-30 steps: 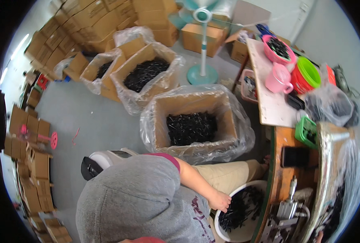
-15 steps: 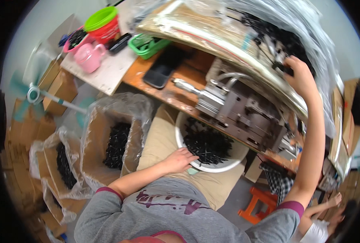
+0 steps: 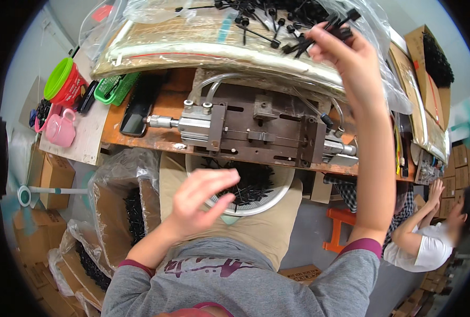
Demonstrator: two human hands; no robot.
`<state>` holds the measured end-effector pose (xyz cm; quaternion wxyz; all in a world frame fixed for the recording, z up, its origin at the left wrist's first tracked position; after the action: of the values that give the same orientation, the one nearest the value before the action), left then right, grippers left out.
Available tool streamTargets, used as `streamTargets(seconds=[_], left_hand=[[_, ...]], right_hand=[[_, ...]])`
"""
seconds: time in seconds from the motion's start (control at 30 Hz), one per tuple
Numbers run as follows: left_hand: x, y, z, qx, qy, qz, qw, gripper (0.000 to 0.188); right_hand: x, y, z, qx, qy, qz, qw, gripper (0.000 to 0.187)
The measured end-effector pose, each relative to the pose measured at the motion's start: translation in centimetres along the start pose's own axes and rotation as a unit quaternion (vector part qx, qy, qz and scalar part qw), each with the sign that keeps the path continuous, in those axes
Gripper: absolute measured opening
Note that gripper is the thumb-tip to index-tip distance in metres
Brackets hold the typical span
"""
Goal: Assembling electrical cables and connectors using a workbench-mounted machine.
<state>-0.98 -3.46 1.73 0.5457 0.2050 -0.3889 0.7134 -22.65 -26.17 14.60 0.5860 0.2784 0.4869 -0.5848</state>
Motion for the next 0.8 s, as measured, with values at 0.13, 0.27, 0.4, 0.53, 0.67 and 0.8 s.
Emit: streamTargets(seconds=[0.13, 0.27, 0.4, 0.53, 0.67, 0.8], left_hand=[[1.6, -2.2, 5.0, 0.091, 0.004, 0.049, 0.995, 0.047], [1.5, -0.4, 6.3, 0.012, -0.022, -0.061, 0.998, 0.041], [1.3, 0.6, 5.5, -0.018, -0.031, -0.085, 0.996, 0.033], [1.7, 1.3, 5.0, -0.061, 0.013, -0.086, 0.994, 0.031], [2.4, 1.6, 4.8, -0.125, 0.043, -0.065, 0.989, 0.031], [2.3, 1.5, 4.3, -0.149, 0.006, -0.092, 0.985, 0.032]], right_hand=[[1.3, 3.3, -8.2, -0.037, 0.117, 0.169, 0.978, 0.017], [3.1, 6.3, -13.2, -0.037, 0.182, 0.319, 0.930, 0.018], [4.5, 6.8, -15.7, -0.029, 0.229, 0.371, 0.899, 0.017], [5.4, 6.8, -17.1, -0.034, 0.266, 0.382, 0.884, 0.017], [5.7, 6.2, -17.5, -0.020, 0.268, 0.376, 0.887, 0.018], [5.2, 3.7, -17.1, 0.087, 0.182, 0.313, 0.928, 0.015]])
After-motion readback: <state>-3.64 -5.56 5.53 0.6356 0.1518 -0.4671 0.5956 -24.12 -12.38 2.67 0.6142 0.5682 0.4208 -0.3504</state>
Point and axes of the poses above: each hand's wrist, its own z-axis towards the middle knuckle, its own y-axis out of the palm, x = y × z, the point moved 6 cm from there along z, towards the middle knuckle, and after that the axes turned 4 degrees about -z, right-handed, at the moved point
